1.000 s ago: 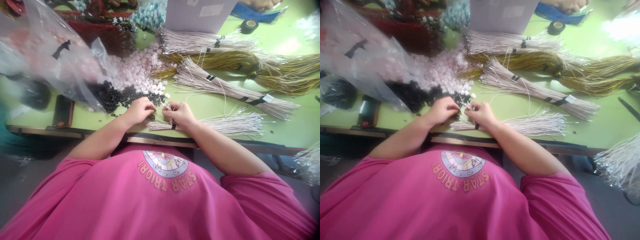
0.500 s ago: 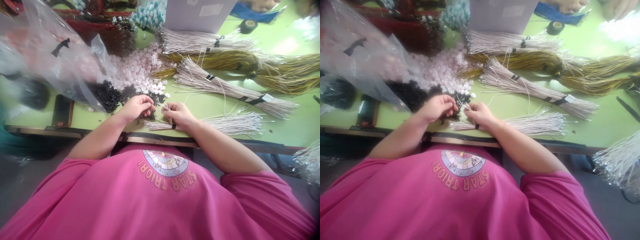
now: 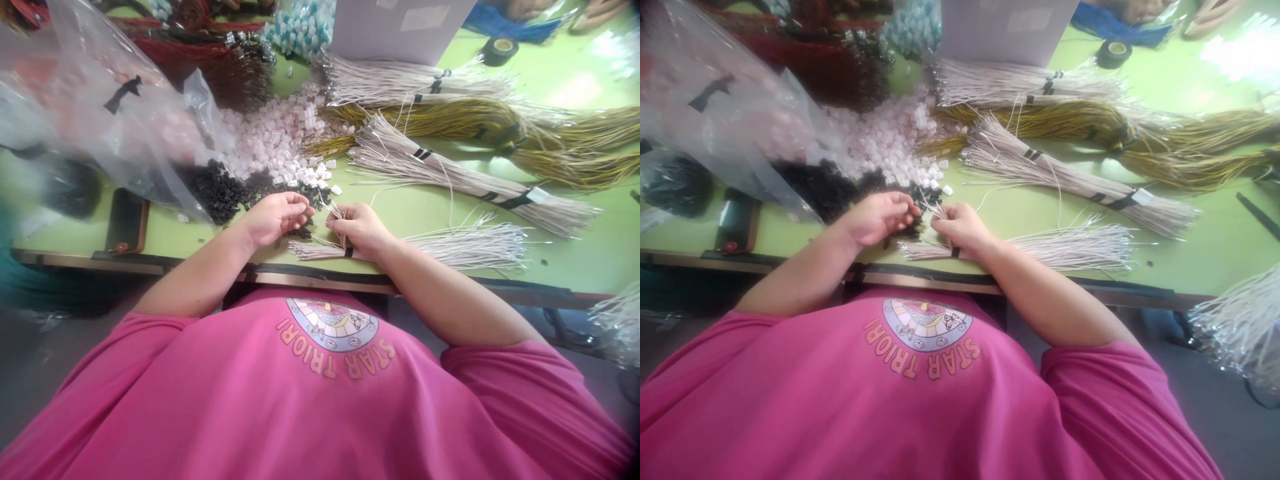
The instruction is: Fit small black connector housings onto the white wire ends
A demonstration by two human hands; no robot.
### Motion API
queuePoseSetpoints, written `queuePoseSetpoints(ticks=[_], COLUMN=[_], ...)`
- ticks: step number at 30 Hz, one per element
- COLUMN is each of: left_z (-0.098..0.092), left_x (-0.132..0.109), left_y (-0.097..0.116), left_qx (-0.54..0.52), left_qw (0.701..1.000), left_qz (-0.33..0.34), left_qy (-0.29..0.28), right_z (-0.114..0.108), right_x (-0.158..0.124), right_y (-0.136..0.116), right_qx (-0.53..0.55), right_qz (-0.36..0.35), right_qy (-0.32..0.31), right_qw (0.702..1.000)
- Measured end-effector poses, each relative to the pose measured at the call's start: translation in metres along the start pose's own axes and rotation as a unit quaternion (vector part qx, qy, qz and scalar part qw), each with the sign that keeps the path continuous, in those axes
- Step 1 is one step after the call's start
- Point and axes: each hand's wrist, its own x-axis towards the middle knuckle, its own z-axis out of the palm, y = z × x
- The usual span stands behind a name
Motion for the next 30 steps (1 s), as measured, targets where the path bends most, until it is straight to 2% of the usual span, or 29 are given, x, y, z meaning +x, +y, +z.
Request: queuePoseSetpoints(ticks=[3,10,15,21,26,28,30], left_z=[-0.0003,0.004,0.0044,0.0042,0.0019,0.0008,0.0006], left_x=[0.0007,0.0013,0.0019,0.0028,0.0028,0.0022,0.0011], left_y=[-0.0011,-0.0076,-0.0073,-0.0062,-0.0042,-0.0049,-0.0064], left_qx=[0.013,0.062,0.119,0.098,0.065,0.106,0.192], left_qw=[1.0,0.998,0.992,0.994,0.997,0.994,0.98], left_qz=[-0.015,-0.001,0.05,0.055,0.028,0.027,0.047], left_qy=[-0.001,0.006,-0.001,-0.019,-0.012,-0.005,0.015], right_z=[0.0002,0.0001,-0.0007,-0.001,-0.0016,-0.0022,-0.0025], right_x=[0.0003,-0.0016,-0.0034,-0.0007,-0.001,-0.0015,-0.0016], right_y=[-0.0004,-0.0041,-0.0036,-0.0009,-0.0013,-0.0018,-0.0019], right_qx=[0.0,0.013,-0.005,-0.017,-0.017,-0.025,-0.036], right_qz=[0.001,-0.004,-0.009,-0.019,-0.027,-0.03,-0.031], right_qy=[0.001,-0.003,0.012,0.039,0.042,0.048,0.051], right_qw=[1.0,1.0,1.0,0.999,0.999,0.998,0.998])
